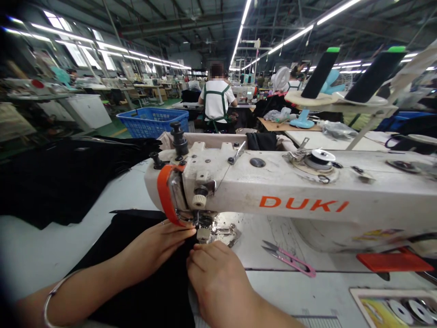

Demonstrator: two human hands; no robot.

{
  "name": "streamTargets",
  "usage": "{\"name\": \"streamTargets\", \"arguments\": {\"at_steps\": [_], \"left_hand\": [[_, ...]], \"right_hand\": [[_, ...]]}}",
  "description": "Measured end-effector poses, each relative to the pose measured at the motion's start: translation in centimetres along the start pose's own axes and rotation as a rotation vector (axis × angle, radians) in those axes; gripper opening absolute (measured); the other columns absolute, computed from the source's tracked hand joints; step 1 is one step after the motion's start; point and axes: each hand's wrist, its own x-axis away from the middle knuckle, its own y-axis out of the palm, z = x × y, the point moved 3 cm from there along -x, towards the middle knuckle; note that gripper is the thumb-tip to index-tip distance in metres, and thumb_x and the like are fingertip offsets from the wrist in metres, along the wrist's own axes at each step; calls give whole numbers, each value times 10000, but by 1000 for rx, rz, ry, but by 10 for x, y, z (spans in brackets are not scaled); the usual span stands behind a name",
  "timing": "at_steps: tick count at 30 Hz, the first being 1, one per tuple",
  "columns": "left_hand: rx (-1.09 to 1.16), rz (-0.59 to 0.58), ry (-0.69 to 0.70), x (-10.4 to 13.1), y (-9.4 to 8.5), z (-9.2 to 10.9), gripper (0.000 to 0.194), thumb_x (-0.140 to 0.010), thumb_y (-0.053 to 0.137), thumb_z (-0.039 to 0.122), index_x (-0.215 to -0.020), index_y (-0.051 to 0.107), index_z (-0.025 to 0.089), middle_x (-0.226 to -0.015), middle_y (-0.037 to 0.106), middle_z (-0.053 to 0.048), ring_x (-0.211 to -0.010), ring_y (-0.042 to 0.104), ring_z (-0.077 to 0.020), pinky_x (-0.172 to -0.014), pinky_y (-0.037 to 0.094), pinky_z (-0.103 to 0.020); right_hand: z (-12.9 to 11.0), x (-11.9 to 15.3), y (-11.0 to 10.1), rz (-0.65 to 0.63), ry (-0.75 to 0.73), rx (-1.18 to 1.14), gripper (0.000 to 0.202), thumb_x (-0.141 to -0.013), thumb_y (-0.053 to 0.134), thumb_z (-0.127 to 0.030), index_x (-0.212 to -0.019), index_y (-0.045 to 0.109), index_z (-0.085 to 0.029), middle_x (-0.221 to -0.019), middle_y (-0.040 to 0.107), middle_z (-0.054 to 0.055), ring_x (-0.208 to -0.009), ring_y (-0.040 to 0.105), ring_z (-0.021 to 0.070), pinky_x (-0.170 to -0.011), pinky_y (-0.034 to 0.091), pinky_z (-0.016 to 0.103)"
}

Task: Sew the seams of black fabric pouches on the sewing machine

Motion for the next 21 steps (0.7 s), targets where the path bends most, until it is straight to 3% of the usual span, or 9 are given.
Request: {"name": "streamTargets", "arguments": {"at_steps": [7, 10, 11, 13, 14, 15, 17, 19, 21], "left_hand": [[70, -25, -35, -11, -7, -7, 350, -940, 519, 63, -1257, 625, 165, -1286, 678, -81, -1240, 597, -213, -1115, 455, -425], [115, -67, -81, -1, -15, 3, 329, -966, 560, 221, -1289, 610, 178, -1333, 652, -90, -1277, 575, -233, -1118, 450, -445], [117, -75, -95, 6, -16, 11, 442, -943, 610, 344, -1345, 566, 168, -1391, 609, -114, -1313, 545, -263, -1117, 449, -470], [67, -47, -81, 21, -14, 33, 843, -808, 705, 561, -1466, 423, 117, -1500, 489, -175, -1380, 463, -340, -1116, 433, -536], [11, -17, -65, 28, -11, 46, 962, -763, 723, 596, -1500, 361, 95, -1533, 440, -190, -1404, 424, -366, -1127, 407, -564], [-57, 21, -57, 35, -8, 56, 983, -760, 724, 575, -1513, 333, 78, -1543, 423, -194, -1413, 405, -376, -1135, 390, -571], [-190, 85, -93, 45, -5, 66, 787, -853, 648, 398, -1510, 351, 82, -1534, 448, -167, -1417, 407, -343, -1159, 369, -529], [-286, 134, -116, 54, -16, 58, 606, -899, 502, 166, -1493, 398, 111, -1498, 506, -124, -1402, 437, -280, -1181, 346, -468], [-339, 170, -68, 67, -42, 36, 624, -877, 391, 32, -1489, 419, 148, -1461, 551, -82, -1389, 456, -240, -1210, 292, -453]], "right_hand": [[3, -1, 3, -18, 41, -18, 272, -928, 461, -86, -1075, 674, -173, -1010, 741, 71, -1003, 673, 218, -889, 510, 359], [1, -2, 2, -9, 52, -37, 258, -923, 453, -78, -1029, 667, -176, -994, 733, 74, -972, 670, 213, -857, 510, 354], [0, -2, 1, 2, 72, -44, 247, -923, 453, -76, -1003, 663, -178, -996, 729, 73, -959, 668, 213, -840, 508, 353], [-3, -2, -2, 12, 122, -55, 221, -924, 456, -79, -952, 650, -181, -975, 719, 67, -912, 660, 215, -796, 503, 353], [-5, -3, -5, 16, 136, -58, 210, -923, 456, -83, -941, 642, -180, -964, 714, 66, -892, 653, 217, -779, 498, 354], [-7, -3, -7, 20, 137, -62, 202, -921, 455, -87, -939, 635, -178, -959, 709, 68, -878, 646, 218, -768, 493, 355], [-12, -4, -13, 29, 98, -85, 199, -909, 450, -87, -944, 624, -176, -956, 703, 76, -882, 640, 223, -769, 486, 359], [-16, -5, -17, 35, 48, -129, 212, -897, 446, -83, -975, 621, -176, -982, 704, 80, -919, 644, 219, -791, 481, 355], [-16, -4, -17, 34, 27, -165, 250, -893, 440, -68, -1024, 622, -180, -1002, 711, 72, -941, 651, 206, -807, 475, 346]]}}
